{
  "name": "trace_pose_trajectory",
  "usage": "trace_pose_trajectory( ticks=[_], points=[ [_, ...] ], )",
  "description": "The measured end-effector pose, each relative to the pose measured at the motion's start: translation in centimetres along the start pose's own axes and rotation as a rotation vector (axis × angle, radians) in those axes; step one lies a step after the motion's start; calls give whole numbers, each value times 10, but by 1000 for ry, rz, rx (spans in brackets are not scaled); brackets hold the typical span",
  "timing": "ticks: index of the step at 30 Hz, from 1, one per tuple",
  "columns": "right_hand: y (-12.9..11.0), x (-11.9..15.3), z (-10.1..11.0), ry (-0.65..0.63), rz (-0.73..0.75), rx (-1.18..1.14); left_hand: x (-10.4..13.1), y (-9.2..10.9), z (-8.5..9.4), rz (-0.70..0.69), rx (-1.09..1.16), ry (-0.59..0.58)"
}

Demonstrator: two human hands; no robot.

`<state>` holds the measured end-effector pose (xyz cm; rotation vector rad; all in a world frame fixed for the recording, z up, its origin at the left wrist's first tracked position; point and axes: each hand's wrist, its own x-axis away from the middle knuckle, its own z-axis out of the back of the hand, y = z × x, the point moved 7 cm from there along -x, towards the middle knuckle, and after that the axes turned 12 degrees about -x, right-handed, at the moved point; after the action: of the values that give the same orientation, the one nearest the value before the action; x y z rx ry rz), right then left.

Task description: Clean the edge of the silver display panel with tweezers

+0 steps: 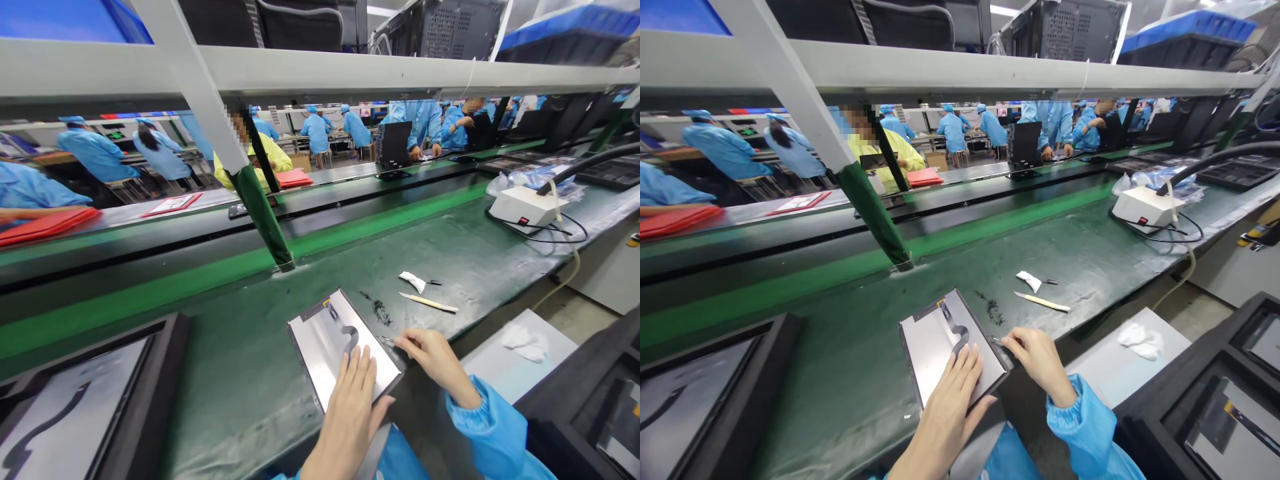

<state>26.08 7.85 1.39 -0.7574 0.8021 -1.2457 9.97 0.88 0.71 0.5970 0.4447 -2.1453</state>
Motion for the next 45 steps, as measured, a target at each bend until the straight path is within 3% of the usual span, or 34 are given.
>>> trace_pose_trajectory(
  ticks=[9,33,45],
  points=[
    [-8,-19,7,-10,-36,-27,1,-1,-1,-33,-26,-43],
    [-23,-97,11,50,-30,-41,-2,3,-2,-100,-141,13],
    [-31,-122,11,98,-37,-77,-5,3,3,-107,-190,42]
  ],
)
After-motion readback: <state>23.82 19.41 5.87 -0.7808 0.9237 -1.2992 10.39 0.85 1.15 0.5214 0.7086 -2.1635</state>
